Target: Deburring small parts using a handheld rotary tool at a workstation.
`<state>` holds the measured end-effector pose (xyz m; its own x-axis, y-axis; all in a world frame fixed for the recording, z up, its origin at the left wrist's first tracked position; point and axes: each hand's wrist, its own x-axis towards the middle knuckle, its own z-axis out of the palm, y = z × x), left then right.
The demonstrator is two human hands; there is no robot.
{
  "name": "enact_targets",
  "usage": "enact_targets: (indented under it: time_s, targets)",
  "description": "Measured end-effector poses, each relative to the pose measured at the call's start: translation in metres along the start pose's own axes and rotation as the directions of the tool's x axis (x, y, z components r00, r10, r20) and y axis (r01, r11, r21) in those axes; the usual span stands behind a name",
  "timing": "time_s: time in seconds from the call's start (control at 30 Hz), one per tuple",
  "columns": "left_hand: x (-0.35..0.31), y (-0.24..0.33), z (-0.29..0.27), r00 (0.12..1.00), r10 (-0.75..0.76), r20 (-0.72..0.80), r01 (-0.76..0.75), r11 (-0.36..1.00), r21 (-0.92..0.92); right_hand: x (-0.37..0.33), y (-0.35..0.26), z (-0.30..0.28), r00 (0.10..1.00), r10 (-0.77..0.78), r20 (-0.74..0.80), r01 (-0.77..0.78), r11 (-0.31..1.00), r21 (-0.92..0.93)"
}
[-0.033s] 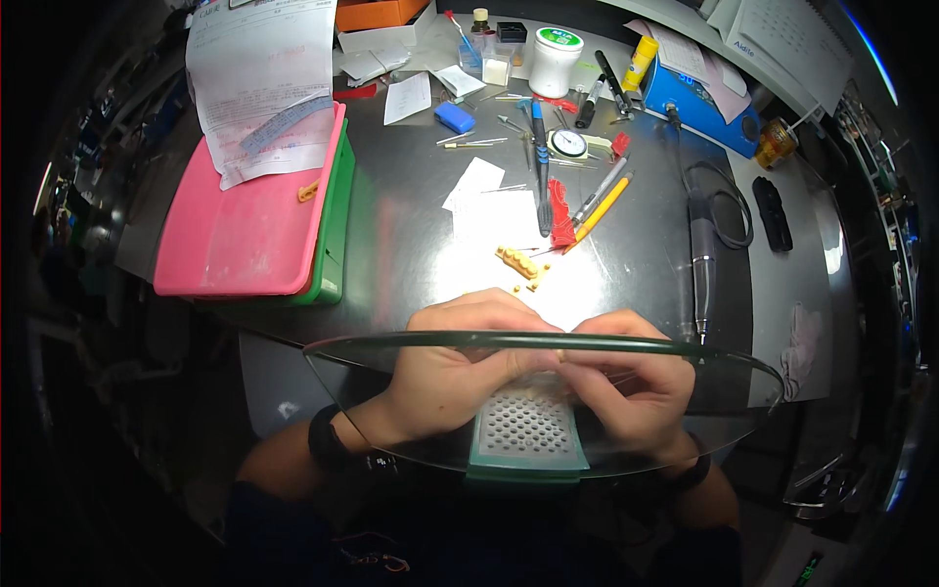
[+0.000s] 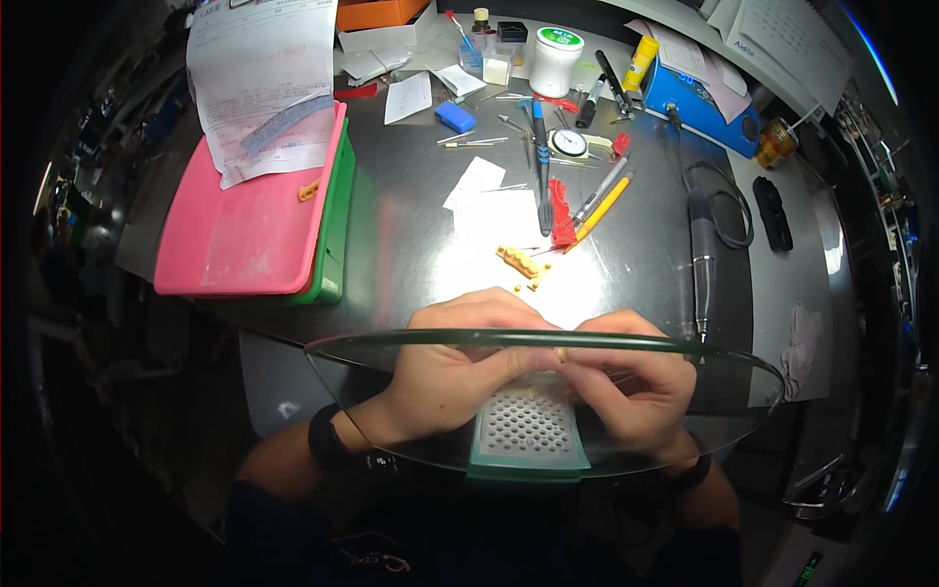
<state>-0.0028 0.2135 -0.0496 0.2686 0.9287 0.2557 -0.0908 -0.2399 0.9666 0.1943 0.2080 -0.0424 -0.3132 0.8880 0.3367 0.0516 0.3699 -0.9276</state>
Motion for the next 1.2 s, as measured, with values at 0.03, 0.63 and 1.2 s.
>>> enact_targets:
  time_s: [0.03, 0.63, 1.2]
  targets:
    - [0.0000, -0.0015, -0.0011, 0.999, 0.027, 0.023, -0.027, 1.000, 0.006, 0.0000, 0.0005, -0.0008, 1.000, 0.002, 0.006, -0.002, 1.000, 0.002]
    - [-0.0021, -0.0060, -0.0003, 1.000, 0.021, 0.013, -0.019, 0.991, -0.129, 0.0037, 0.0005, -0.0021, 1.000, -0.007, 0.019, 0.007, 0.999, -0.037]
    - [-0.0029, -0.0092, 0.0008, 0.995, 0.094, 0.028, -0.091, 0.990, -0.111, 0.0036, -0.0004, 0.0017, 0.997, -0.079, -0.010, 0.078, 0.992, -0.098]
